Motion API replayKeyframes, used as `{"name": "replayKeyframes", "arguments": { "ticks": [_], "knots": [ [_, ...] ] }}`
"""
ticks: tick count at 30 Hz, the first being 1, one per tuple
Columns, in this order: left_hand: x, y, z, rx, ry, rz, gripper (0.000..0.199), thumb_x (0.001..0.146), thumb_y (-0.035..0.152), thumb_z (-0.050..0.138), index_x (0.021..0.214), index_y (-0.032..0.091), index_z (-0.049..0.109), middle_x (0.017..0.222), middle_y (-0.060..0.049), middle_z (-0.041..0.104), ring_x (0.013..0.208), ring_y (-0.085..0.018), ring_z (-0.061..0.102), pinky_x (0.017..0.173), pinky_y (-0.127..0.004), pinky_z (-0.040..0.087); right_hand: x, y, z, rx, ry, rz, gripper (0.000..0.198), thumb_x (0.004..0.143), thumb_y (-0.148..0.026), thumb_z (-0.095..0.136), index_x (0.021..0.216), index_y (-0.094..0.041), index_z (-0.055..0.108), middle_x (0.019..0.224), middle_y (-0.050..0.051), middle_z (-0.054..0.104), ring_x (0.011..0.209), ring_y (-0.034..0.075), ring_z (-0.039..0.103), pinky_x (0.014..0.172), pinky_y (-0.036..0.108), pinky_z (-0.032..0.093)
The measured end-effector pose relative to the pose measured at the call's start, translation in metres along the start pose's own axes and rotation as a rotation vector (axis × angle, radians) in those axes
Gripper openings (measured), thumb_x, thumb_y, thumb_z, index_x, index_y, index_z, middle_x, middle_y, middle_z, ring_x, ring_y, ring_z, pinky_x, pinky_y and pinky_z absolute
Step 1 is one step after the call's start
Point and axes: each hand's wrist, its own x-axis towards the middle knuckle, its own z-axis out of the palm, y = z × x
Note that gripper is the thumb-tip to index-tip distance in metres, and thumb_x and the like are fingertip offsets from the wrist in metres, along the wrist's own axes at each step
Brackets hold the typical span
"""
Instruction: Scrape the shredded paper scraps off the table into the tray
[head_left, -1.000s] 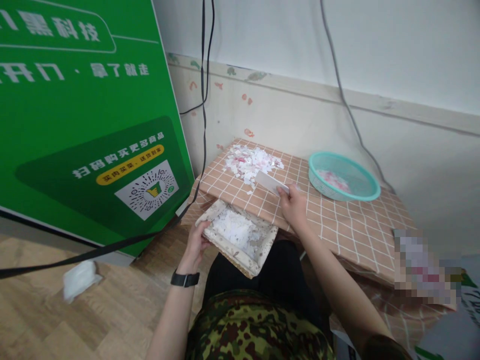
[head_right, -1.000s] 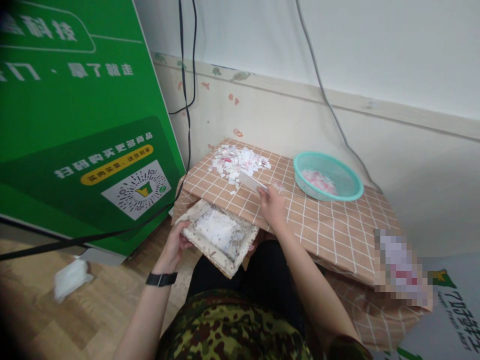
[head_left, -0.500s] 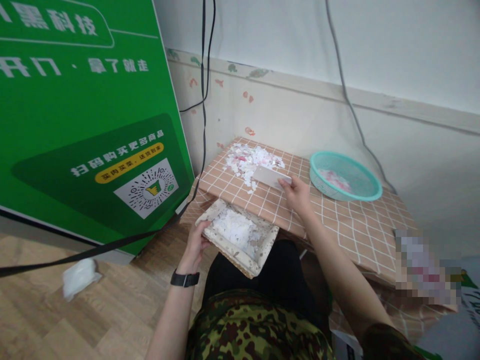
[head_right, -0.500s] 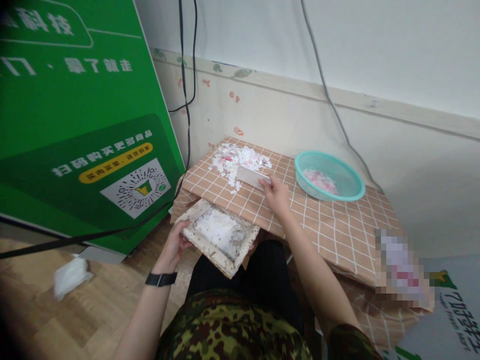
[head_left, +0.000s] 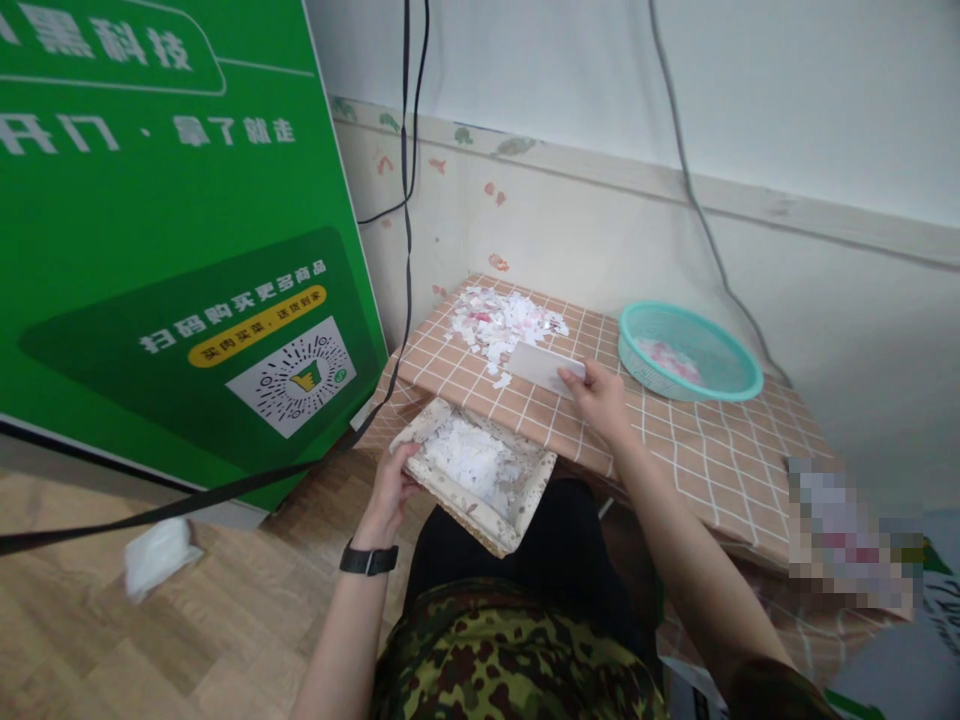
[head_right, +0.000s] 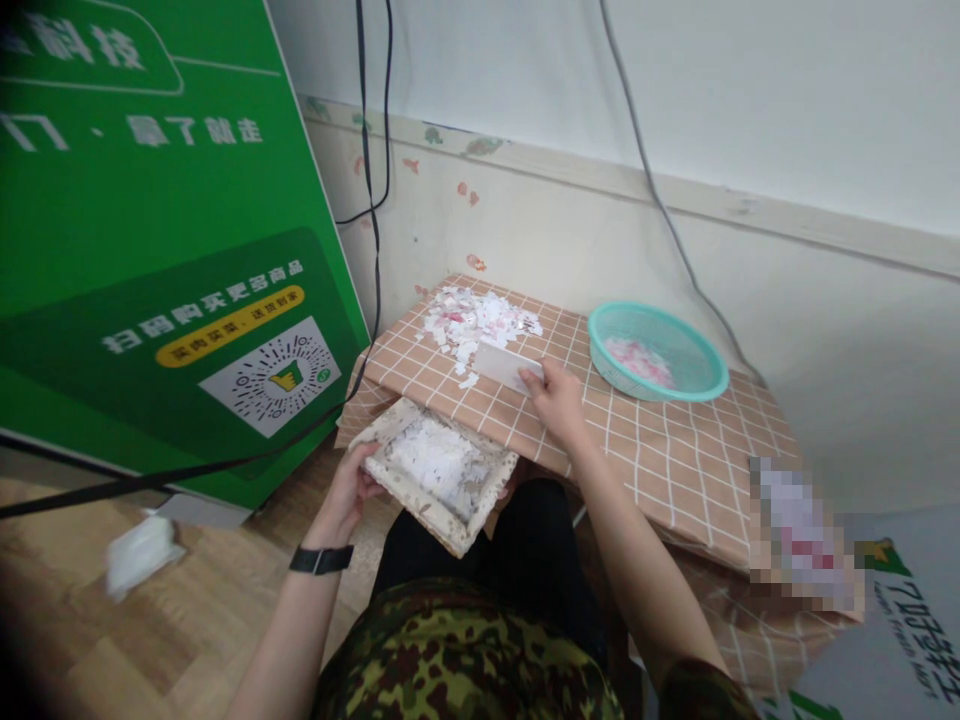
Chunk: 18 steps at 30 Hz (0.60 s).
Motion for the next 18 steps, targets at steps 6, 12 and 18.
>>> {"name": "replayKeyframes", "arguments": {
  "ticks": [6, 12, 18],
  "knots": [
    [-0.001, 0.0, 0.0, 0.008, -0.009, 0.005, 0.042, 0.063, 0.045, 0.075, 0.094, 0.017, 0.069, 0.074, -0.001, 0.067, 0.061, -0.018, 0.062, 0.05, -0.026, 0.049, 0.001, 0.004, 0.005, 0.018, 0.05, 0.016, 0.046, 0.093, -0.058, 0.056, 0.065, -0.024, 0.044, 0.058, -0.002, 0.047, 0.056, 0.015, 0.042, 0.057, 0.03, 0.029],
    [-0.002, 0.002, 0.002, -0.009, 0.001, -0.013, 0.041, 0.062, 0.043, 0.075, 0.093, 0.018, 0.069, 0.071, -0.001, 0.067, 0.059, -0.019, 0.063, 0.049, -0.025, 0.047, 0.004, 0.007, 0.01, 0.042, -0.017, -0.005, 0.039, 0.095, -0.056, 0.053, 0.075, -0.023, 0.055, 0.066, 0.001, 0.056, 0.062, 0.018, 0.049, 0.06, 0.031, 0.033],
    [-0.001, 0.0, 0.0, -0.002, -0.008, -0.004, 0.042, 0.063, 0.045, 0.075, 0.094, 0.018, 0.068, 0.072, 0.0, 0.066, 0.058, -0.017, 0.061, 0.049, -0.026, 0.048, 0.005, 0.018, -0.001, 0.155, -0.081, 0.02, 0.042, 0.09, -0.057, 0.061, 0.068, -0.023, 0.048, 0.062, -0.003, 0.047, 0.059, 0.015, 0.043, 0.056, 0.03, 0.03]
  ]
}}
